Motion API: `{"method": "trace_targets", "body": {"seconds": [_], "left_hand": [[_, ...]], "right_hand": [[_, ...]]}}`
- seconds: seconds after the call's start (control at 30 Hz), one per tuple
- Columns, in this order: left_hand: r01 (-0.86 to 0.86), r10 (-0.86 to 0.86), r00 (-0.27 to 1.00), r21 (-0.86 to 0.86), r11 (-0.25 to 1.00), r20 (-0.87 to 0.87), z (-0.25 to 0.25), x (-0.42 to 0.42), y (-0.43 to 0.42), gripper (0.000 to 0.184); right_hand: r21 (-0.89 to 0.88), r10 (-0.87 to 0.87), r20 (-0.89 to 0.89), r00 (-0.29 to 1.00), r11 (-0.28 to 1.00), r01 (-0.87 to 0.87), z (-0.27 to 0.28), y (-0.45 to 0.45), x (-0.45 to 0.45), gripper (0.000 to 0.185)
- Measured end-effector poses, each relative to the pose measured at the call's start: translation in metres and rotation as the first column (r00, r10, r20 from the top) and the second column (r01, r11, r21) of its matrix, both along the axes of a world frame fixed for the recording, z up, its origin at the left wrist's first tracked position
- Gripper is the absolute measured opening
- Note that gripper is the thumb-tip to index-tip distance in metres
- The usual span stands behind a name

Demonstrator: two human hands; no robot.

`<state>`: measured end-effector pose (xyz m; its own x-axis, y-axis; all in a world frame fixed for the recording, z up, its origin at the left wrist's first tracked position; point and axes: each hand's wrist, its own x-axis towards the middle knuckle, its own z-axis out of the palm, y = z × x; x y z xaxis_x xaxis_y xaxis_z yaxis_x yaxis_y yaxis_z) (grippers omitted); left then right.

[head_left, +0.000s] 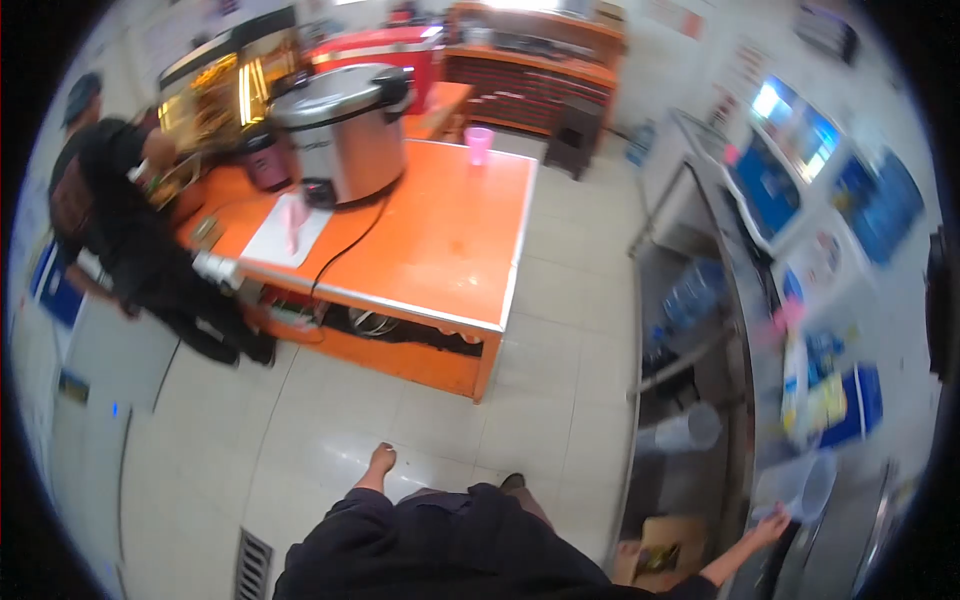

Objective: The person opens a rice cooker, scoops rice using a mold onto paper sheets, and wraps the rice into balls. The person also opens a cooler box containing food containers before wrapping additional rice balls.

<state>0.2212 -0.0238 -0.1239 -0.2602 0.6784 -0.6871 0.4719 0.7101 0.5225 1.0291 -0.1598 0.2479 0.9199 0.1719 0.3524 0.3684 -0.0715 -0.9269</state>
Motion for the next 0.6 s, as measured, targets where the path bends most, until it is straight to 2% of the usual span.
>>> {"method": "trace_targets", "body": {"seconds": [0.03, 0.07, 0.1, 0.17, 0.2, 0.27, 0.37, 0.4, 0.47, 0.5, 0.53, 0.6], "left_hand": [[-0.135, 0.132, 0.989, 0.029, 0.99, 0.066, -0.007, -0.026, -0.011, 0.038], [-0.261, 0.247, 0.953, 0.065, 0.963, 0.176, -0.012, -0.013, -0.008, 0.04], [-0.315, 0.304, 0.939, 0.05, 0.948, 0.161, 0.001, -0.015, -0.017, 0.04], [-0.217, 0.202, 0.95, 0.041, 0.975, 0.237, 0.038, -0.014, -0.029, 0.041], [-0.258, 0.245, 0.948, 0.039, 0.965, 0.203, 0.041, -0.021, -0.044, 0.041], [-0.113, 0.113, 0.992, -0.011, 0.994, 0.062, 0.043, -0.017, -0.067, 0.043], [-0.231, 0.241, 0.966, -0.109, 0.967, 0.09, 0.066, -0.015, -0.104, 0.043], [-0.278, 0.291, 0.953, -0.133, 0.951, 0.089, 0.069, -0.014, -0.109, 0.042], [-0.248, 0.248, 0.969, -0.134, 0.96, -0.017, 0.05, -0.021, -0.131, 0.044], [-0.258, 0.278, 0.955, -0.171, 0.951, 0.103, 0.028, -0.03, -0.147, 0.044], [-0.26, 0.304, 0.927, -0.207, 0.943, 0.22, 0.014, -0.044, -0.151, 0.043], [-0.198, 0.234, 0.961, -0.223, 0.955, 0.145, 0.033, -0.065, -0.142, 0.041]], "right_hand": [[-0.067, -0.116, 0.02, 0.993, 0.991, 0.117, -0.025, 0.024, 0.008, 0.027], [-0.038, -0.059, 0.117, 0.991, 0.997, 0.064, -0.033, 0.041, 0.045, 0.027], [-0.087, -0.025, 0.127, 0.992, 0.996, 0.036, -0.052, 0.052, 0.071, 0.027], [-0.197, 0.027, 0.157, 0.987, 0.98, 0.005, -0.077, 0.081, 0.101, 0.028], [-0.256, 0.017, 0.15, 0.989, 0.967, 0.022, -0.089, 0.102, 0.101, 0.028], [-0.378, -0.039, 0.195, 0.98, 0.919, 0.112, -0.091, 0.135, 0.09, 0.028], [-0.473, -0.15, 0.334, 0.93, 0.827, 0.304, -0.102, 0.173, 0.063, 0.028], [-0.467, -0.201, 0.409, 0.89, 0.792, 0.394, -0.104, 0.185, 0.051, 0.028], [-0.372, -0.324, 0.565, 0.759, 0.721, 0.585, -0.097, 0.208, -0.001, 0.029], [-0.296, -0.387, 0.624, 0.679, 0.687, 0.664, -0.093, 0.221, -0.034, 0.029], [-0.291, -0.394, 0.617, 0.681, 0.69, 0.663, -0.089, 0.235, -0.07, 0.029], [-0.184, -0.308, 0.689, 0.657, 0.802, 0.569, -0.086, 0.264, -0.152, 0.032]]}}
